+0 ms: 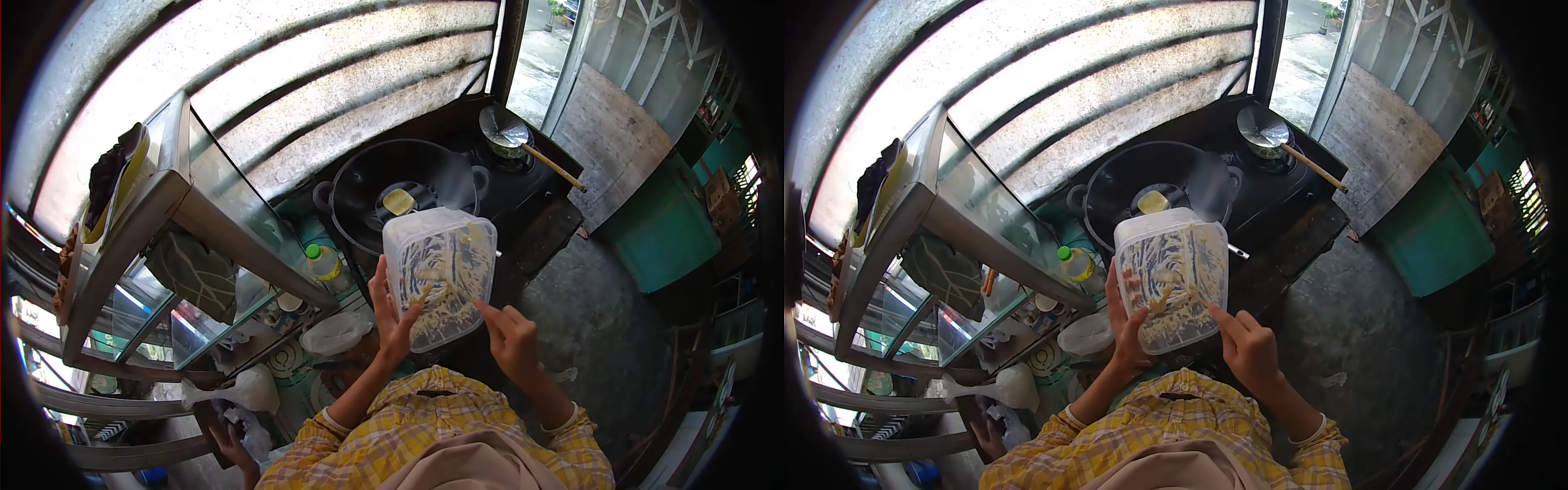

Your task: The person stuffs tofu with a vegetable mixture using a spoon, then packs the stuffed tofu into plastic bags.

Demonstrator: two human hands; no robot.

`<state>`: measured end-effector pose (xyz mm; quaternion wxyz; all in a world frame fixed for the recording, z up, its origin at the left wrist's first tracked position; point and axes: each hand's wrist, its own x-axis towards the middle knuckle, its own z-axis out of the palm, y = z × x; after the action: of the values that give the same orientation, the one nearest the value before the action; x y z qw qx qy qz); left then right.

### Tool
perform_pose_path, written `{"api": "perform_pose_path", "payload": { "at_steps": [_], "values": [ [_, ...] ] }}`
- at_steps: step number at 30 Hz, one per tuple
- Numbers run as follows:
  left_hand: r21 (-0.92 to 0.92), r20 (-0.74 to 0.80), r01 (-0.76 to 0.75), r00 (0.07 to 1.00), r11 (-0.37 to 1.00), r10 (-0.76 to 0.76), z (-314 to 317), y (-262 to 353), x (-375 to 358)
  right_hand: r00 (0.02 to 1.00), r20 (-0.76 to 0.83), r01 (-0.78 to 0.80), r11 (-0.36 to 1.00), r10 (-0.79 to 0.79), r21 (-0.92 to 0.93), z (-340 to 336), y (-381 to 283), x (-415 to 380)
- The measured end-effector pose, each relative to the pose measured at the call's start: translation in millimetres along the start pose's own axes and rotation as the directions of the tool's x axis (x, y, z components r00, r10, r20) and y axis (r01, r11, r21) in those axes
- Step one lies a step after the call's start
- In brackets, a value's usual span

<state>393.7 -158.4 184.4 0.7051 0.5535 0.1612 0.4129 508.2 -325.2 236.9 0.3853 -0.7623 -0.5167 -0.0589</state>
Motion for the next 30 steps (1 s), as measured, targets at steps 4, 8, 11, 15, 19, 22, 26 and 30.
{"api": "perform_pose_path", "payload": {
  "at_steps": [4,8,11,15,19,22,26,30],
  "values": [
    [0.004,-0.044,-0.002,0.999,1.0,0.002,-12.0,2.3,-1.6,1.0,-0.026,0.009,0.997,-0.007,0.074,1.1,-0.7,7.2],
    [0.042,-0.018,-0.002,1.0,0.999,0.003,-17.8,6.0,-14.2,0.99,-0.142,0.014,0.999,-0.009,0.036,-5.3,-17.7,29.6],
    [0.057,-0.044,-0.007,0.999,0.998,0.009,-30.0,8.0,-28.9,0.999,-0.039,0.036,0.999,-0.035,0.035,7.2,-23.0,22.0],
    [0.075,-0.133,0.022,0.991,0.997,-0.012,-66.5,2.5,-50.9,0.976,0.202,0.068,0.995,-0.082,0.076,27.4,-38.2,-9.2],
    [0.156,-0.145,-0.071,0.985,0.985,0.094,-84.7,29.8,-65.2,0.986,0.132,0.085,0.984,-0.106,0.153,41.9,-58.7,-3.0],
    [0.331,-0.201,-0.126,0.959,0.935,0.2,-105.9,41.8,-82.1,0.972,0.218,0.062,0.989,-0.09,0.131,54.7,-80.8,0.7],
    [0.298,-0.314,-0.05,0.938,0.953,0.148,-146.2,46.9,-111.3,0.905,0.391,0.092,0.974,-0.168,0.206,94.7,-98.4,-30.3],
    [0.262,-0.426,0.059,0.903,0.963,0.06,-189.0,42.1,-159.7,0.882,0.443,0.005,0.942,-0.163,0.337,133.2,-115.5,-52.2]
  ]
}}
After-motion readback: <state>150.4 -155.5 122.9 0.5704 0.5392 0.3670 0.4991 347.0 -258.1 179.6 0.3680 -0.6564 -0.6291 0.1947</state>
